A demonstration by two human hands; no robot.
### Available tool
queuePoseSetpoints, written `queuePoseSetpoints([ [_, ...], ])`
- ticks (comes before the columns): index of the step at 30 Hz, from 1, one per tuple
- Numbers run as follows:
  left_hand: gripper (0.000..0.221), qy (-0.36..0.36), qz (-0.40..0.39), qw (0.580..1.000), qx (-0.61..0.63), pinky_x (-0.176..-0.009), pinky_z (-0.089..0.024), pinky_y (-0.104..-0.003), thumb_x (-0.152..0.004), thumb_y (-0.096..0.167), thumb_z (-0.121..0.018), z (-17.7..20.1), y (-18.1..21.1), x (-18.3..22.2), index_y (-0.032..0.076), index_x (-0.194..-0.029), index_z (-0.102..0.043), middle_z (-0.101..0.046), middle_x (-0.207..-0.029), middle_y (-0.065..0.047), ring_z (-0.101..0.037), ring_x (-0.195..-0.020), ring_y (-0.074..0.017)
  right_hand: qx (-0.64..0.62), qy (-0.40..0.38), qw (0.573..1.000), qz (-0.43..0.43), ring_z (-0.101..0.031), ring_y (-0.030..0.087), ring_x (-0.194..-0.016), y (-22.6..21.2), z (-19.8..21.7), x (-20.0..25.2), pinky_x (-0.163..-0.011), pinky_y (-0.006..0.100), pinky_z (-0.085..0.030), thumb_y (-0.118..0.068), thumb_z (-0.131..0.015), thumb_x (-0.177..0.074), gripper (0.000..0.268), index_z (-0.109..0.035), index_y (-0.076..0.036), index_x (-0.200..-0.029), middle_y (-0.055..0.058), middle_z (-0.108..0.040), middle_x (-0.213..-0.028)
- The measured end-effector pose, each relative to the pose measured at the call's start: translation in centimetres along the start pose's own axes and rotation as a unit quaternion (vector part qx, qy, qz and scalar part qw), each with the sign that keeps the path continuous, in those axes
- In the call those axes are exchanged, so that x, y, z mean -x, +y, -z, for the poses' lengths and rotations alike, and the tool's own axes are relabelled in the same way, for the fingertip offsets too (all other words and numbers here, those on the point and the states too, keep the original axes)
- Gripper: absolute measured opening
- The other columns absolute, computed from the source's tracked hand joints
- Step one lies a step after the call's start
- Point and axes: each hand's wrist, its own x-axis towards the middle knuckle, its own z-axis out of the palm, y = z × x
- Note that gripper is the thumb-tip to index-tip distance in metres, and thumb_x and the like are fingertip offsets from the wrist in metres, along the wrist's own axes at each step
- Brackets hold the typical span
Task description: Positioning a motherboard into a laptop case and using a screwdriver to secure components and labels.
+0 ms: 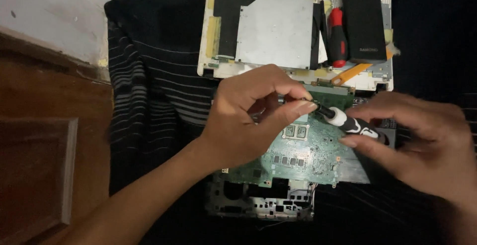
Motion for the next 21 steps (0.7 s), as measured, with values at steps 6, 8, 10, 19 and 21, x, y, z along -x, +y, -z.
queuePoseSetpoints([
  [6, 0.003, -0.050, -0.005, 0.998, -0.030, -0.052, -0.043, -0.023, -0.103, 0.012, -0.065, -0.1, 0.2, -0.2, 0.010, -0.103, -0.066, -0.066, -0.087, -0.005, -0.050, -0.058, -0.0090, -0.026, -0.029, 0.998, 0.042, -0.078, 0.019, -0.086, 1.0, 0.1, 0.0, -0.079, 0.029, -0.064, -0.014, -0.087, -0.070, 0.036, -0.074, -0.003, -0.102, 0.009, -0.079, -0.095],
  [8, 0.012, -0.058, 0.011, 0.997, -0.056, -0.050, -0.043, -0.019, -0.099, 0.019, -0.068, -0.3, 0.1, -0.1, 0.009, -0.106, -0.067, -0.070, -0.089, -0.005, -0.052, -0.055, -0.0063, -0.077, -0.038, 0.994, 0.064, -0.077, 0.017, -0.081, 1.6, 0.1, 0.3, -0.073, 0.026, -0.062, -0.010, -0.085, -0.071, 0.039, -0.071, -0.002, -0.107, 0.009, -0.078, -0.096],
  [10, 0.018, -0.077, 0.027, 0.994, -0.071, -0.052, -0.045, -0.020, -0.097, 0.022, -0.069, -0.3, -0.3, -0.2, 0.010, -0.110, -0.067, -0.070, -0.091, -0.004, -0.051, -0.056, -0.0060, -0.069, -0.037, 0.995, 0.056, -0.076, 0.017, -0.080, 1.8, 0.2, 0.7, -0.069, 0.025, -0.059, -0.011, -0.085, -0.072, 0.037, -0.071, -0.003, -0.106, 0.007, -0.078, -0.094],
  [19, 0.040, -0.314, 0.238, 0.853, -0.343, -0.072, -0.056, -0.037, -0.093, 0.048, -0.066, 0.8, -2.6, -0.8, 0.015, -0.116, -0.064, -0.065, -0.113, -0.001, -0.064, -0.092, -0.0199, 0.001, -0.121, 0.990, -0.079, -0.075, 0.012, -0.076, 7.7, 2.7, 3.2, -0.071, 0.027, -0.057, -0.016, -0.079, -0.078, 0.026, -0.079, -0.014, -0.104, 0.000, -0.080, -0.090],
  [21, 0.032, -0.392, 0.220, 0.784, -0.428, -0.075, -0.056, -0.037, -0.100, 0.045, -0.064, 0.4, -4.1, 0.1, 0.014, -0.109, -0.064, -0.061, -0.107, -0.002, -0.060, -0.097, -0.0196, 0.017, -0.156, 0.976, -0.151, -0.068, 0.009, -0.055, 10.1, 2.9, 4.5, -0.053, 0.027, -0.052, -0.019, -0.080, -0.079, 0.015, -0.084, -0.019, -0.094, -0.005, -0.078, -0.074],
])
